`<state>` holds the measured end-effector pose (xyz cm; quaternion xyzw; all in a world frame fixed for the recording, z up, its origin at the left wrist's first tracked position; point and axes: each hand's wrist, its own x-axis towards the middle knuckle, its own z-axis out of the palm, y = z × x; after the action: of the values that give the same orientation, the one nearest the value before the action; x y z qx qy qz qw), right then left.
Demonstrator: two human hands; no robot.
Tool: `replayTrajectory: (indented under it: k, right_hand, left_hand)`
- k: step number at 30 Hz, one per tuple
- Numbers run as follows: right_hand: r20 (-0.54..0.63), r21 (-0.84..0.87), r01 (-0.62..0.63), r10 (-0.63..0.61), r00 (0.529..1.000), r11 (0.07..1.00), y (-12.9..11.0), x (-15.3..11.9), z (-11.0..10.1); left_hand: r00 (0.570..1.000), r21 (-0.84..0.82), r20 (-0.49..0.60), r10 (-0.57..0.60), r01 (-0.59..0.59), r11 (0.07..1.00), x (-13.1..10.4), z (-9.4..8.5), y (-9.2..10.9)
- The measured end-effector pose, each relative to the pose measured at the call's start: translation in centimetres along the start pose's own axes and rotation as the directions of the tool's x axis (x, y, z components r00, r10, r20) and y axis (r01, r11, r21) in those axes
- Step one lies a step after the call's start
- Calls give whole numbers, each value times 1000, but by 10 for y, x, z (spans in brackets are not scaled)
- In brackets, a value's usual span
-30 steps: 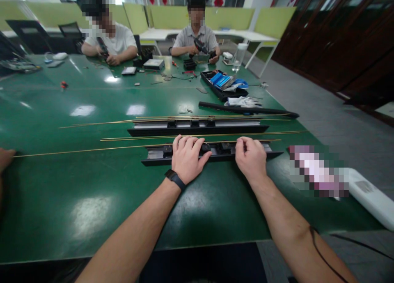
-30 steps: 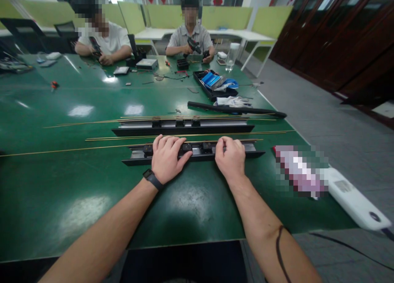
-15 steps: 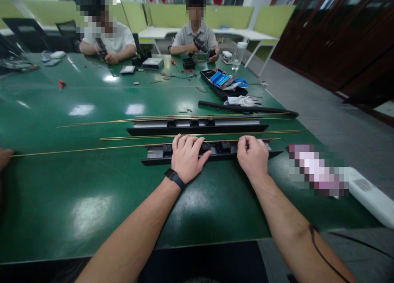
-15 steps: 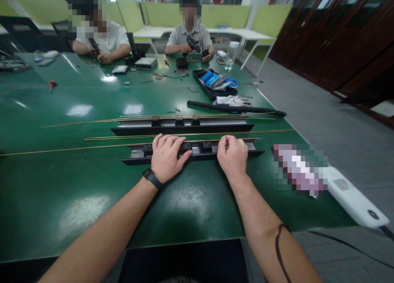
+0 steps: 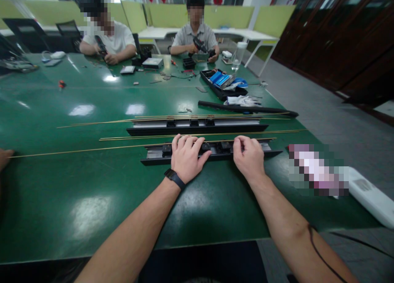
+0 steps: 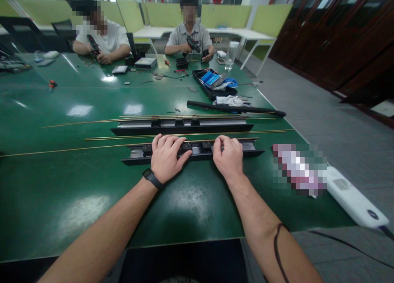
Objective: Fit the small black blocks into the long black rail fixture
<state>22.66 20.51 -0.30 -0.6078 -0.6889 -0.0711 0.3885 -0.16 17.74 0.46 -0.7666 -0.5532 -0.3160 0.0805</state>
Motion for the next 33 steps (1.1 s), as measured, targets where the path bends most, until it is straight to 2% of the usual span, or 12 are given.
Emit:
replayTrajectory:
  k: [7,19,27,33]
  right_hand:
    - [-52,-39,-68,66,996,997,6,2,1]
    - [-18,9,-11,11,1000,1000,1,-1,2]
    - [-51,-14,-75,75,996,997,4,2,2]
    - [14,11,-62,62,998,998,5,1,3]
  left_hand:
    - [1000,8,2,4,-4,1000,0,0,0]
    - [1000,-8,2,-7,7,1000,0,-1,0]
    - [1000,-11,3,-4,4,1000,0,0,0]
    - [1000,-9,7,-7,7,1000,0,-1,1]
